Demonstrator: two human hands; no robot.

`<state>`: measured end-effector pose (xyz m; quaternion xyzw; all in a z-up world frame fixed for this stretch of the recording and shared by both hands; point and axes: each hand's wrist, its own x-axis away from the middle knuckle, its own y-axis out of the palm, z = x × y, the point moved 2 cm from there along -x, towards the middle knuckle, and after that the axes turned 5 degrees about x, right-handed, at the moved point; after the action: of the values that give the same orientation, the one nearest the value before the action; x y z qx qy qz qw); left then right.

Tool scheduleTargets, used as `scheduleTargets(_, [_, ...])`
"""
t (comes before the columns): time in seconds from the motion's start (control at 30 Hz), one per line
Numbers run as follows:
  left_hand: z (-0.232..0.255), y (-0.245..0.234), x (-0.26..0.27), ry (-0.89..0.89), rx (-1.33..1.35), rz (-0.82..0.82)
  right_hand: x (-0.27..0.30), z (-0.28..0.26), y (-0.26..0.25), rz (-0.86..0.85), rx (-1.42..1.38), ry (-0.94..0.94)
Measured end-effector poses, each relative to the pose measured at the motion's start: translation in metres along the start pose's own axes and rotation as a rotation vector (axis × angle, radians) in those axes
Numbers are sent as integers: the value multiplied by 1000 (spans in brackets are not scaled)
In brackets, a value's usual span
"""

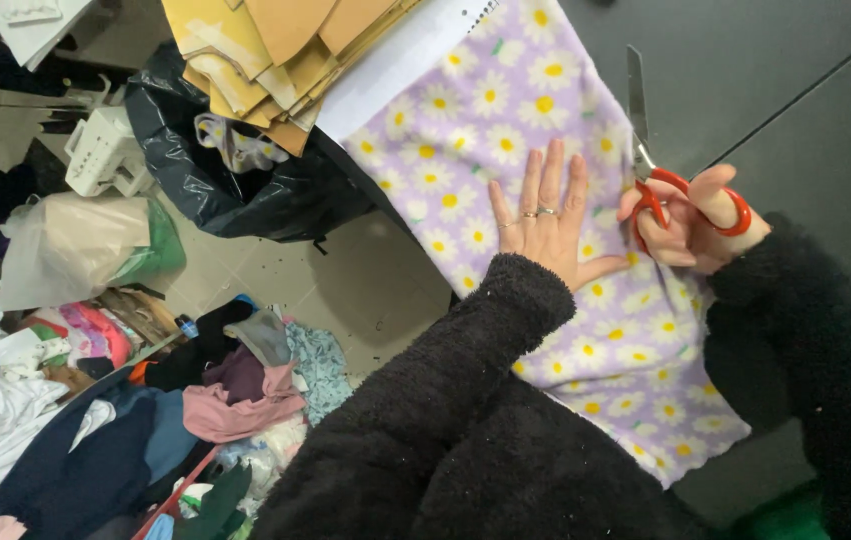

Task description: The recorder is using paper patterns to mark and cut out pieces of floral-patterned fabric using an electric rotary cutter and scissors.

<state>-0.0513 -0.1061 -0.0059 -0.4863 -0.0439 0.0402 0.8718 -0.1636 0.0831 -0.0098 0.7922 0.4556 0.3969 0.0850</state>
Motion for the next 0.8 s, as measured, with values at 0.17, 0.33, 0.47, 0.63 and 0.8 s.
scheduleTargets(0.17, [-9,-13,-10,-78,35,30,4,2,-2,254,291,63])
scheduleTargets(0.33, [-55,-40,-69,-162,-210,294,-15,-7,2,-38,-37,-15])
scheduleTargets(0.47, [-64,-67,-101,-233,-67,-3,-33,-34,11,-99,9,-61])
scheduleTargets(0.63, [-73,-58,-98,-248,-82,-61,-32,-22,-4,163,144,-5])
scheduleTargets(0.8, [-78,-54,-101,-231,-39,-85,-32,-47,17,63,183,-35])
